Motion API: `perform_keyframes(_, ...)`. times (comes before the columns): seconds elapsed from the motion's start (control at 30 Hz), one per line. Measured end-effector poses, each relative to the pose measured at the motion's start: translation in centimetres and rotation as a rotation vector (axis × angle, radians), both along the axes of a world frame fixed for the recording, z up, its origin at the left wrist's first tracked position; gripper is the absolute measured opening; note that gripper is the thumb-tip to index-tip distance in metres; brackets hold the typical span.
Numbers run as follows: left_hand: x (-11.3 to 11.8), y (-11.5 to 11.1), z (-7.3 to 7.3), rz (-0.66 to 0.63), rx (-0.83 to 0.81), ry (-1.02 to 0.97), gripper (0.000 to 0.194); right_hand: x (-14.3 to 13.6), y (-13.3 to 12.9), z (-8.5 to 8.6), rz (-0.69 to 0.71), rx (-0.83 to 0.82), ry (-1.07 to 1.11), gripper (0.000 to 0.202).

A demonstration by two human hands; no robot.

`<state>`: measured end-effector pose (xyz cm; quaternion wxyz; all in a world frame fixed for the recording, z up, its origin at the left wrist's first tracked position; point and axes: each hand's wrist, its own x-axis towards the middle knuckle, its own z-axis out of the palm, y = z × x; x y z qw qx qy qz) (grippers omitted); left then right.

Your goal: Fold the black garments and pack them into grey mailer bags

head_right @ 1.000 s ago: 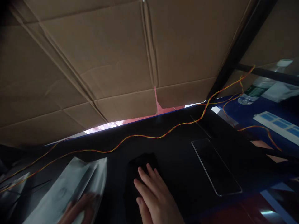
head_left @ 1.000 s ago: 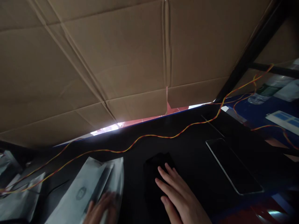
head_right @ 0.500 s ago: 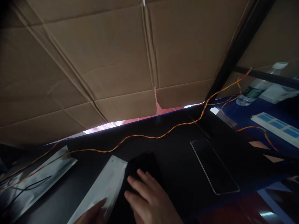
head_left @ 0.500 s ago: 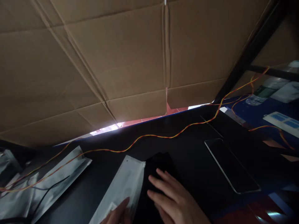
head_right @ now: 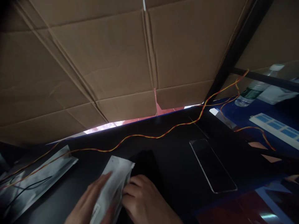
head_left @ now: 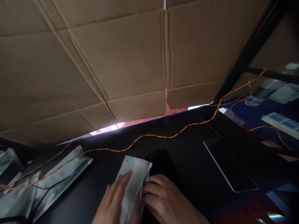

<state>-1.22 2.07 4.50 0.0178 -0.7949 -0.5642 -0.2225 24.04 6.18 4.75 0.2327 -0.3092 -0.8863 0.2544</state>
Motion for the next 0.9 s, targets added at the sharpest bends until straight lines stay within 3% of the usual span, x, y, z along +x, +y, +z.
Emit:
perform_keyframes(0.07,1.4,0.4,-0.4,-0.091,-0.086,-0.026,0.058,0.2,-0.1,-0.3,-0.012,-0.014,0.047,0.010)
perform_keyframes(0.2,2.7,0.6,-1.4,-0.014,-0.044,-0.120,0.035,2.1,-0.1,-0.5,-0.110,-0.018,0.171,0.023)
perform_keyframes(0.33,2.9,0.6,-1.8,0.026,0.084,-0.084,0.033,4.3,0.5,-0.1,-0.105,0.009,-0.048,0.095)
perform_keyframes(0.37,2.9,0.6,-1.9,0.037,0.115,-0.065,0.033,4.6,0.6,-0.2,-0.083,0.028,-0.098,0.102)
perform_keyframes(0.4,2.9,0.6,-2.0,0.047,0.133,-0.043,0.033,4.8,0.6,-0.4,-0.079,0.056,-0.126,0.100)
perform_keyframes(0.53,3.0,0.5,-2.8,0.082,0.130,0.024,0.035,4.6,0.2,-1.7,-0.260,0.228,-0.028,0.045)
perform_keyframes(0.67,3.3,0.5,-3.4,0.075,0.076,0.032,0.037,3.6,-0.6,-1.7,-0.440,0.359,0.145,0.043)
perform_keyframes(0.8,3.7,0.3,-3.2,0.040,0.028,-0.081,0.037,2.1,-1.3,-1.4,-0.313,0.437,0.152,0.032)
perform_keyframes(0.9,3.7,0.2,-3.0,0.056,-0.046,-0.175,0.036,1.8,-1.3,-1.9,-0.215,0.383,0.030,0.044)
